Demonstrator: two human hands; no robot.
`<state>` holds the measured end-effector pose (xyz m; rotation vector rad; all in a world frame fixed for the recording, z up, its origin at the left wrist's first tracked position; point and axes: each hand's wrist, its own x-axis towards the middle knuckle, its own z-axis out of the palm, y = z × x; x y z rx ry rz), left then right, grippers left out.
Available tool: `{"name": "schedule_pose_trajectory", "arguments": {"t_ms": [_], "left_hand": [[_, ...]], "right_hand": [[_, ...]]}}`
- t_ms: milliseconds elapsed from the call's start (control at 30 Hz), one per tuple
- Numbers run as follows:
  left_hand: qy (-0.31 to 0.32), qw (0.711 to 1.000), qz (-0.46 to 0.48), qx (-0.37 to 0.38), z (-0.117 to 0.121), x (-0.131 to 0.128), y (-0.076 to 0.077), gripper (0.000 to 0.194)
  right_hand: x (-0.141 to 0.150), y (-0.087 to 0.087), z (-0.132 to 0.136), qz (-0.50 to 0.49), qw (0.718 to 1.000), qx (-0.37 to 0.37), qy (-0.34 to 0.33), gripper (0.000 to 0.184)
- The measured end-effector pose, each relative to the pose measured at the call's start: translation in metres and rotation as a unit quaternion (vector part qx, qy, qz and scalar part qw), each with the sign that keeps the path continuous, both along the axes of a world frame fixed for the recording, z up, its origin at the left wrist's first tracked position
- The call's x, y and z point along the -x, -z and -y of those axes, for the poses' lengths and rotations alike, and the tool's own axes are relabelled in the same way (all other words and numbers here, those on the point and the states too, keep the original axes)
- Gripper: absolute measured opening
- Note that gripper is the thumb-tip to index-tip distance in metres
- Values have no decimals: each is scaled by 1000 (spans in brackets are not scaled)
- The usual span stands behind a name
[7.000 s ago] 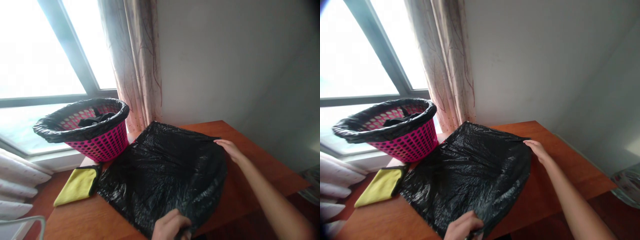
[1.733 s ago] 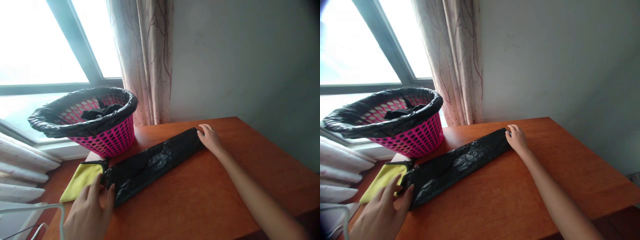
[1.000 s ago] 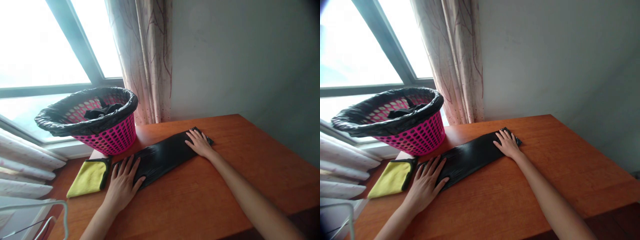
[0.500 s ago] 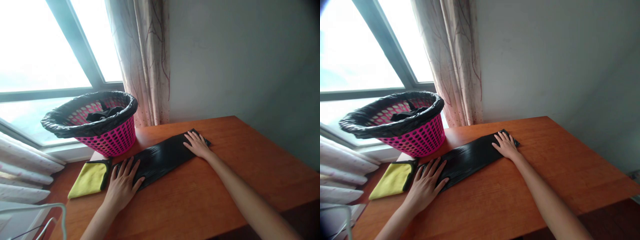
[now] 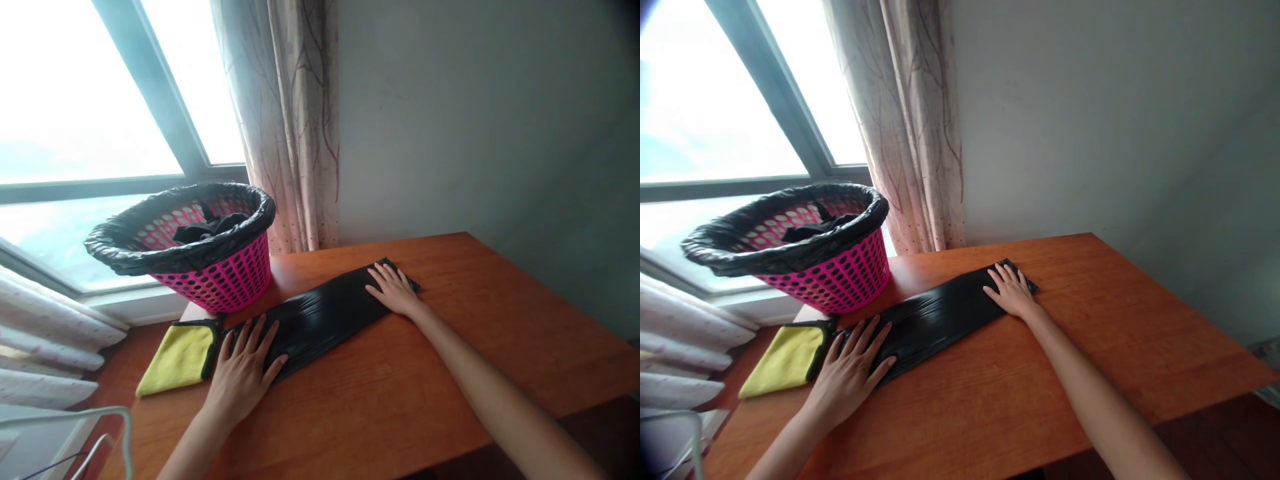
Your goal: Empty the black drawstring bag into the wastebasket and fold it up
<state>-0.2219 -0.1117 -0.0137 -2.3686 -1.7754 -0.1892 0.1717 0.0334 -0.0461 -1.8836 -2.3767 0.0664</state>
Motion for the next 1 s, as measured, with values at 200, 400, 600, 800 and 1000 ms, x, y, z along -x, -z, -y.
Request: {"name": "schedule_pose_trajectory", "arguments": {"t_ms": [200, 400, 600, 800, 1000], "left_hand": [[-2, 1000, -1, -6, 2, -1, -2, 62], [-4, 1000, -5, 3, 2, -1, -4, 63], [-8, 1000, 2, 11, 3, -3, -3, 64], [-26, 997, 21, 75, 0, -3, -16, 64], [18, 999, 26, 33, -9, -3, -41, 61]], "right_hand": [[0, 1, 0, 2, 1000, -1, -1, 71], [-1, -1, 0, -1, 1000, 1, -3, 71], [0, 0, 1, -3, 1000, -10, -5, 70], [-3, -2, -4, -24, 1000, -14, -13, 66], [-13, -17, -20, -140, 989, -53, -18, 56]]}}
